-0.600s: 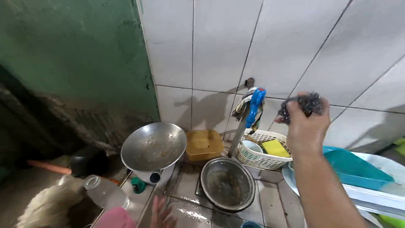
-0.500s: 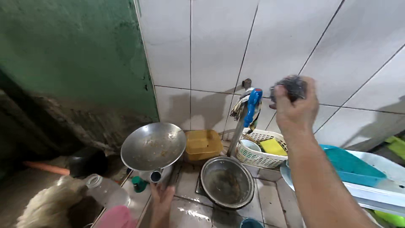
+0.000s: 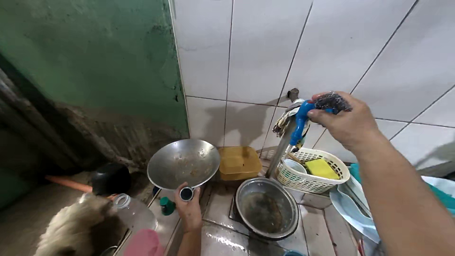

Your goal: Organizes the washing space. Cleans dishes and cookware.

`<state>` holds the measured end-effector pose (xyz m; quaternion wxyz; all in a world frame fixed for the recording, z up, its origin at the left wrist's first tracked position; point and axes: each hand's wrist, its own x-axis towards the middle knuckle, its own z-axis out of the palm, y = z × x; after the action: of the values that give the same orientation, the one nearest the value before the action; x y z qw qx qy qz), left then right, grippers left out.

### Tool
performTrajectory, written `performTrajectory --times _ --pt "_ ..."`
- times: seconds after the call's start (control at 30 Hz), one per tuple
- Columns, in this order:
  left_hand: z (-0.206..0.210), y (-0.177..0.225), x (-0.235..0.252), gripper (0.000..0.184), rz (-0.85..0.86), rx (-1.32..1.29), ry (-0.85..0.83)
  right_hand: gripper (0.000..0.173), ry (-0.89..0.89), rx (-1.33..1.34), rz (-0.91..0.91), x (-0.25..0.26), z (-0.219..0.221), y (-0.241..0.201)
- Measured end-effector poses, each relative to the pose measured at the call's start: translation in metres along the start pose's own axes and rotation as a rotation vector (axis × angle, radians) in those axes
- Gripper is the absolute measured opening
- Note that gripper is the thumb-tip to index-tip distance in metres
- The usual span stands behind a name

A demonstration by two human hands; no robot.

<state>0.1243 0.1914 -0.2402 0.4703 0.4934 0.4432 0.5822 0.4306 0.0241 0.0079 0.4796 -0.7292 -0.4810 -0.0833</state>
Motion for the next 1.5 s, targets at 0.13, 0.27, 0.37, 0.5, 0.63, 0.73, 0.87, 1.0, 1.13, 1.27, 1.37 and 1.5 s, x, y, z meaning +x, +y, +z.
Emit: performTrajectory --times 0.13,0.27,0.37,0.5,0.63,0.73,0.87,1.0,1.13,1.27,1.37,1.5 --pt "0.012 0.031 0.006 0.049 0.13 -0.071 -0.086 0.037 0.019 0.082 -0.036 -0.002 0.004 0.004" --pt "0.016 0.083 0.005 0.057 0.121 -0.142 -0.062 0.036 0.079 0.131 0.009 -0.007 0.009 0.002" --pt "-0.005 0.12 -0.011 0.051 0.18 -0.231 -0.077 0.035 0.072 0.151 0.035 -0.008 0.009 0.0" --pt "-0.054 0.146 -0.033 0.04 0.345 -0.323 -0.377 0.037 0.04 0.199 0.053 -0.005 0.006 0.0" --pt "-0.072 0.143 -0.04 0.031 0.358 -0.369 -0.546 0.033 0.031 0.197 0.027 -0.004 0.005 0.001" --pt "-0.065 0.113 -0.046 0.029 0.279 -0.441 -0.644 0.034 0.041 0.218 0.027 -0.004 0.007 0.001" --pt "-0.044 0.069 -0.063 0.033 0.21 -0.56 -0.769 0.04 0.145 0.295 0.09 -0.015 0.012 -0.002" --pt "-0.03 0.042 -0.077 0.033 0.157 -0.583 -0.828 0.034 0.33 0.517 0.241 -0.062 0.022 0.019" --pt "-0.026 0.009 -0.069 0.03 0.118 -0.566 -0.811 0.032 0.016 0.276 0.559 -0.118 0.061 0.058" --pt "-0.024 0.002 -0.061 0.037 -0.002 -0.51 -0.715 0.044 -0.486 -0.338 0.584 -0.145 0.106 0.09" --pt "-0.017 0.006 -0.061 0.042 -0.097 -0.518 -0.576 0.073 -0.66 -0.52 0.53 -0.164 0.135 0.125" --pt "-0.009 0.003 -0.059 0.036 -0.071 -0.588 -0.581 0.072 -0.781 -0.385 0.578 -0.186 0.193 0.1"
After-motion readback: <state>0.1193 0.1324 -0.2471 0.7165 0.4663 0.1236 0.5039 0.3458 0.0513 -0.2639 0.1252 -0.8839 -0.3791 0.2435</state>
